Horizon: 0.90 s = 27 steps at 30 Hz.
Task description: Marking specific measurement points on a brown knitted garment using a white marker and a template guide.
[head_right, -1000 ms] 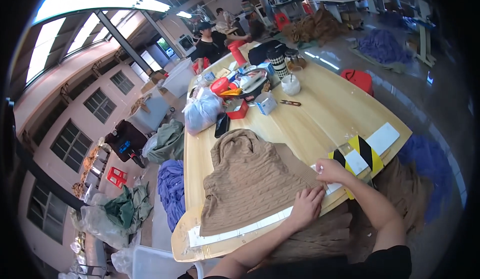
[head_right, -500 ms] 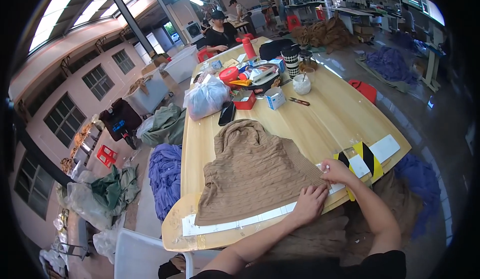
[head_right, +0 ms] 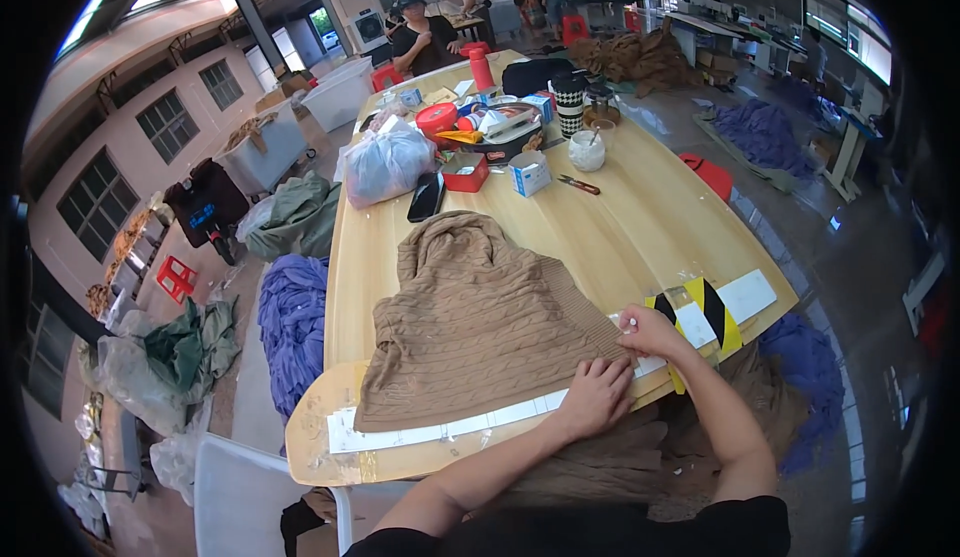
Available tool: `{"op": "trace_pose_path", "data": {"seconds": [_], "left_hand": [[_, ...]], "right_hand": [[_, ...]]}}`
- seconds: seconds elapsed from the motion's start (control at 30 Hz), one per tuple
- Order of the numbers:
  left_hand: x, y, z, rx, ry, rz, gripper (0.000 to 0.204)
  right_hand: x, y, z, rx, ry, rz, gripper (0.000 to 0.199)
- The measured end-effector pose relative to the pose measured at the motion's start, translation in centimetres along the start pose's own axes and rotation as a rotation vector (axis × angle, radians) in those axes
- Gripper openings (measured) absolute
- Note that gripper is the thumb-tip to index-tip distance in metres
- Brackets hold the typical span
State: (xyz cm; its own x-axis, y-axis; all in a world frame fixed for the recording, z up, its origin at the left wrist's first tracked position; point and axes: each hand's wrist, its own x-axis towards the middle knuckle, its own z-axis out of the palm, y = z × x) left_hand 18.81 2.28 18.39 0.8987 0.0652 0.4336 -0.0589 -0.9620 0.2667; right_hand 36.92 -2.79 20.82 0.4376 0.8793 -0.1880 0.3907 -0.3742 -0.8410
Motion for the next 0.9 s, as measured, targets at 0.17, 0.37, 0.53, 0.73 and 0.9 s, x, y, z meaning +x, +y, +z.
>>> {"op": "trace_pose_path", "data": {"seconds": [0.17, 0.37, 0.53, 0.73, 0.9], "left_hand": [[-0.1, -0.1, -0.1, -0.023, -0.005, 0.004, 0.049], [-0.7, -0.5, -0.6, -0.051, 0.024, -0.009, 0.051], [-1.0, -1.0, -0.1, -0.050, 0.084, 0.009, 0.050], [-0.9, -0.4, 0.0, -0.073, 0.054, -0.003, 0.052], [-0.8, -0.5, 0.2, -0.060, 0.098, 0.010, 0.052]], "right_hand": [[0.2, 0.3, 0.0, 0.027, -0.024, 0.050, 0.022], [0.6, 0.1, 0.5, -0.023, -0.037, 0.081, 0.023], [0.9, 0.6, 0.7, 0.010, -0.038, 0.077, 0.024], [0.4, -0.2, 0.5, -0.011, -0.023, 0.133, 0.025], [0.5, 0.3, 0.4, 0.005, -0.020, 0.123, 0.024]]}}
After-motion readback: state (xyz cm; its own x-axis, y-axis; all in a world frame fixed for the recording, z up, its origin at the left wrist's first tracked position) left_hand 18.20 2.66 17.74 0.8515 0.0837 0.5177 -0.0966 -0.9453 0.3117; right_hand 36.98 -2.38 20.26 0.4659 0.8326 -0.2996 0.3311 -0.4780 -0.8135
